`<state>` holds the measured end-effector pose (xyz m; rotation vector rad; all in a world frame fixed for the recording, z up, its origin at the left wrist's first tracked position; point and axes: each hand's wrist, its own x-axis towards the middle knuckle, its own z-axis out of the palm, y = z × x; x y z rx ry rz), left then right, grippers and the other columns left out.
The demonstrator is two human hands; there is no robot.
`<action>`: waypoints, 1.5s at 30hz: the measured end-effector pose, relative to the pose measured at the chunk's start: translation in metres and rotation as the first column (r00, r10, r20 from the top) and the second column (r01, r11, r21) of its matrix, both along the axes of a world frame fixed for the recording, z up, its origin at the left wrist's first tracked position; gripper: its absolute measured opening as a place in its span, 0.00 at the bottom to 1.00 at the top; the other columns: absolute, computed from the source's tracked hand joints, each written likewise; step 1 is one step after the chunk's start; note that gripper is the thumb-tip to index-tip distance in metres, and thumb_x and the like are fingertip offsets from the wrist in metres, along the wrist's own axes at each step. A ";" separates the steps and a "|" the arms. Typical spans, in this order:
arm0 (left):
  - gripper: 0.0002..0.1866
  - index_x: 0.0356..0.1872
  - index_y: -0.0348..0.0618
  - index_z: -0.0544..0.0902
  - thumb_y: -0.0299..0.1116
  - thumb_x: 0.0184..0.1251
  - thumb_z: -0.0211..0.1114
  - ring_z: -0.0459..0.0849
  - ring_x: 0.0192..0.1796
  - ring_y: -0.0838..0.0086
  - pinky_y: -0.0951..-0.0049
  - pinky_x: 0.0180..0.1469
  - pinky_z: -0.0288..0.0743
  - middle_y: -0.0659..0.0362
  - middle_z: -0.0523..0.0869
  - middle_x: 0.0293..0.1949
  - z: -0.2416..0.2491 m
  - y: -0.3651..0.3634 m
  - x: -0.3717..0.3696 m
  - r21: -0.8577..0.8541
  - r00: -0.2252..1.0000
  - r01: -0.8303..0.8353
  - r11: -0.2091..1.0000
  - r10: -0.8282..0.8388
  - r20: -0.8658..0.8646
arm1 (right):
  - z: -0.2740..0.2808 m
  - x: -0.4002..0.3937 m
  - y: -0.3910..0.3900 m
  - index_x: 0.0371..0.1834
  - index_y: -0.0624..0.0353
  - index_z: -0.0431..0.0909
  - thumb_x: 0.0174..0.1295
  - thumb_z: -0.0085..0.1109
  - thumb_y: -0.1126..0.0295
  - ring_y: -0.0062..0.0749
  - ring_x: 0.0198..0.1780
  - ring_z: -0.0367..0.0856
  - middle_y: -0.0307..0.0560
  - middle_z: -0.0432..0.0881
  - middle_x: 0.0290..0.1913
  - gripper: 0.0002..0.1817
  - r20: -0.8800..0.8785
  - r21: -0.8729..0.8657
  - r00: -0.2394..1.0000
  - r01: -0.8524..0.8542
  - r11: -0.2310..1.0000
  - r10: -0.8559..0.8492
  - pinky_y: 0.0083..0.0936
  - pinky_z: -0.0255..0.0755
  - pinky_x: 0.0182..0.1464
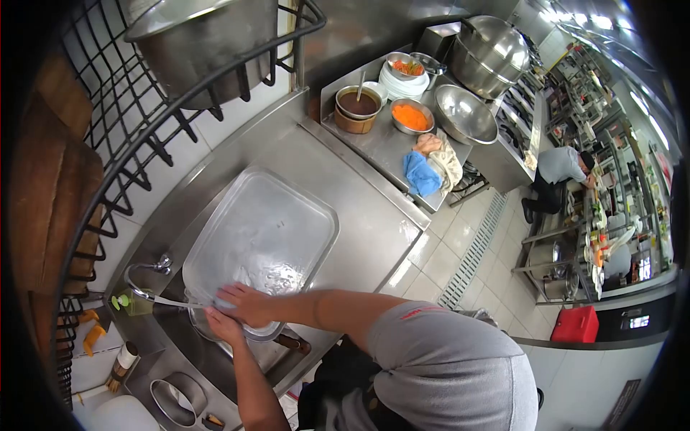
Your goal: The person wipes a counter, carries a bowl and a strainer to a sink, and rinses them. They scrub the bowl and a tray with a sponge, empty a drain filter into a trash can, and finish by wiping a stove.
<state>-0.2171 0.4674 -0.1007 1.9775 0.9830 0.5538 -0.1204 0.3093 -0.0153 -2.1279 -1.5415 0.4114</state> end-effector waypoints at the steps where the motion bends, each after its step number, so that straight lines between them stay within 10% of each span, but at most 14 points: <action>1: 0.29 0.68 0.22 0.72 0.42 0.84 0.49 0.78 0.66 0.42 0.57 0.70 0.69 0.32 0.78 0.66 -0.014 0.009 -0.003 0.086 1.000 0.021 0.996 -0.019 -0.018 | -0.003 -0.010 -0.018 0.80 0.45 0.62 0.66 0.58 0.60 0.55 0.86 0.42 0.61 0.48 0.84 0.37 0.000 0.003 0.999 -0.044 0.999 0.044 0.53 0.40 0.83; 5: 0.28 0.69 0.23 0.72 0.40 0.82 0.52 0.78 0.67 0.43 0.57 0.70 0.68 0.33 0.78 0.66 0.021 -0.014 0.005 0.005 0.999 -0.036 0.999 0.036 -0.005 | 0.014 0.018 -0.106 0.80 0.37 0.63 0.67 0.58 0.58 0.57 0.83 0.50 0.60 0.53 0.83 0.35 0.034 -0.063 0.999 -0.039 0.997 0.041 0.60 0.45 0.80; 9: 0.28 0.70 0.23 0.70 0.37 0.79 0.57 0.78 0.68 0.45 0.60 0.71 0.68 0.33 0.78 0.66 0.024 -0.018 0.003 0.097 0.989 -0.019 0.995 0.033 -0.144 | -0.006 0.106 -0.140 0.84 0.40 0.54 0.73 0.53 0.46 0.61 0.82 0.50 0.61 0.53 0.82 0.39 0.312 -0.095 0.875 0.416 0.904 -0.370 0.63 0.42 0.80; 15: 0.28 0.69 0.22 0.70 0.35 0.77 0.59 0.80 0.65 0.46 0.61 0.68 0.70 0.32 0.81 0.62 0.059 -0.035 0.006 0.100 0.993 -0.013 0.995 0.024 -0.113 | -0.012 0.198 -0.056 0.84 0.45 0.55 0.76 0.43 0.44 0.56 0.85 0.42 0.61 0.50 0.84 0.36 0.382 0.037 0.609 0.742 0.669 -0.695 0.59 0.38 0.81; 23: 0.28 0.67 0.21 0.73 0.42 0.83 0.52 0.85 0.50 0.53 0.60 0.57 0.74 0.36 0.86 0.48 0.029 -0.027 0.007 0.216 0.997 -0.055 0.975 0.041 0.071 | -0.006 0.059 0.045 0.81 0.48 0.61 0.72 0.49 0.52 0.56 0.85 0.42 0.60 0.51 0.84 0.34 0.246 -0.040 0.918 0.331 0.943 -0.312 0.58 0.38 0.81; 26: 0.29 0.66 0.22 0.74 0.44 0.83 0.50 0.84 0.57 0.51 0.60 0.64 0.72 0.36 0.85 0.56 0.029 -0.024 0.002 -0.298 0.981 -0.033 0.954 0.088 0.172 | -0.007 -0.007 0.031 0.81 0.47 0.61 0.72 0.51 0.57 0.56 0.85 0.44 0.60 0.50 0.84 0.34 0.081 -0.018 0.985 0.154 0.988 -0.152 0.58 0.38 0.81; 29: 0.28 0.67 0.23 0.74 0.42 0.82 0.52 0.84 0.60 0.54 0.63 0.65 0.73 0.37 0.84 0.59 0.024 -0.032 0.005 0.040 0.990 -0.125 0.991 0.122 0.069 | 0.007 -0.023 -0.017 0.81 0.45 0.62 0.68 0.55 0.60 0.57 0.85 0.45 0.60 0.50 0.84 0.36 -0.031 0.007 0.996 0.085 0.996 -0.085 0.58 0.41 0.81; 32: 0.28 0.69 0.23 0.71 0.39 0.80 0.55 0.84 0.62 0.52 0.62 0.64 0.74 0.36 0.83 0.61 0.035 -0.032 0.007 -0.080 0.994 -0.070 0.994 0.076 0.082 | 0.011 -0.018 -0.083 0.82 0.43 0.60 0.70 0.53 0.60 0.56 0.85 0.43 0.58 0.48 0.85 0.35 0.006 -0.131 0.999 -0.038 0.991 0.039 0.59 0.38 0.82; 38: 0.27 0.71 0.28 0.70 0.37 0.79 0.57 0.84 0.61 0.48 0.61 0.64 0.74 0.35 0.83 0.60 0.047 -0.037 0.009 0.070 0.992 -0.080 0.994 0.087 -0.095 | 0.024 0.075 -0.174 0.85 0.39 0.53 0.77 0.48 0.52 0.56 0.86 0.37 0.60 0.45 0.85 0.35 0.295 -0.352 0.913 0.377 0.857 -0.280 0.61 0.34 0.82; 45: 0.22 0.65 0.29 0.75 0.34 0.77 0.59 0.85 0.56 0.46 0.59 0.61 0.75 0.39 0.86 0.55 0.011 -0.011 -0.006 -0.021 0.992 -0.110 0.994 0.108 -0.069 | 0.025 0.149 -0.224 0.75 0.36 0.71 0.61 0.60 0.70 0.51 0.73 0.63 0.52 0.61 0.79 0.35 0.356 -0.189 0.801 0.567 0.802 -0.482 0.52 0.60 0.70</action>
